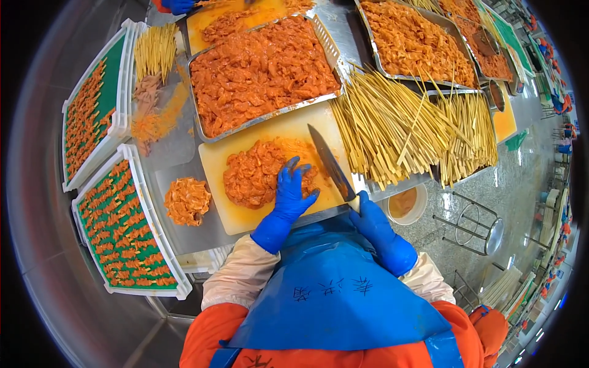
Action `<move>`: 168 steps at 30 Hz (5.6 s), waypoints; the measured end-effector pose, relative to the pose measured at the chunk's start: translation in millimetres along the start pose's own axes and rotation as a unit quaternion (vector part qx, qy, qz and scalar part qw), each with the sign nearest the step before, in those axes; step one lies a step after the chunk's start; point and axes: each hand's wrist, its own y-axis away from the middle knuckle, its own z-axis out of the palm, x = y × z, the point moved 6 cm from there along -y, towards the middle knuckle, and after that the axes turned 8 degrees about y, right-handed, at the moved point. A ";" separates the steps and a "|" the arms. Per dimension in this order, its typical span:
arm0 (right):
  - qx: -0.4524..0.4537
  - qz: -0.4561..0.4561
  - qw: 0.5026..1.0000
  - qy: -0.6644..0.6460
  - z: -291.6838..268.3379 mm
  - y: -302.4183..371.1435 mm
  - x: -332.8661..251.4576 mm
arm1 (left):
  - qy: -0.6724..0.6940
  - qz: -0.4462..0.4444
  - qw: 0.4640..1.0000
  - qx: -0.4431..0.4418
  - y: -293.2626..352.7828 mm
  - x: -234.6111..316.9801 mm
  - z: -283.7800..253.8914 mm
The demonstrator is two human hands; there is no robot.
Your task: Cutting and portioning marinated meat on a cutting board in a food processing facility.
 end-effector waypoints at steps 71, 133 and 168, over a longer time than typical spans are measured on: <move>-0.018 -0.027 0.998 0.058 10.6 -3.4 -9.7 | -0.039 -0.095 0.993 0.052 6.0 -21.6 -8.3; -0.061 -0.001 0.998 -0.027 15.9 11.0 -7.8 | 0.339 -0.297 0.892 0.027 4.6 -43.8 -17.5; -0.003 -0.032 0.990 0.139 33.6 -16.9 -6.1 | 0.047 -0.225 0.973 0.019 -4.5 -46.1 -14.1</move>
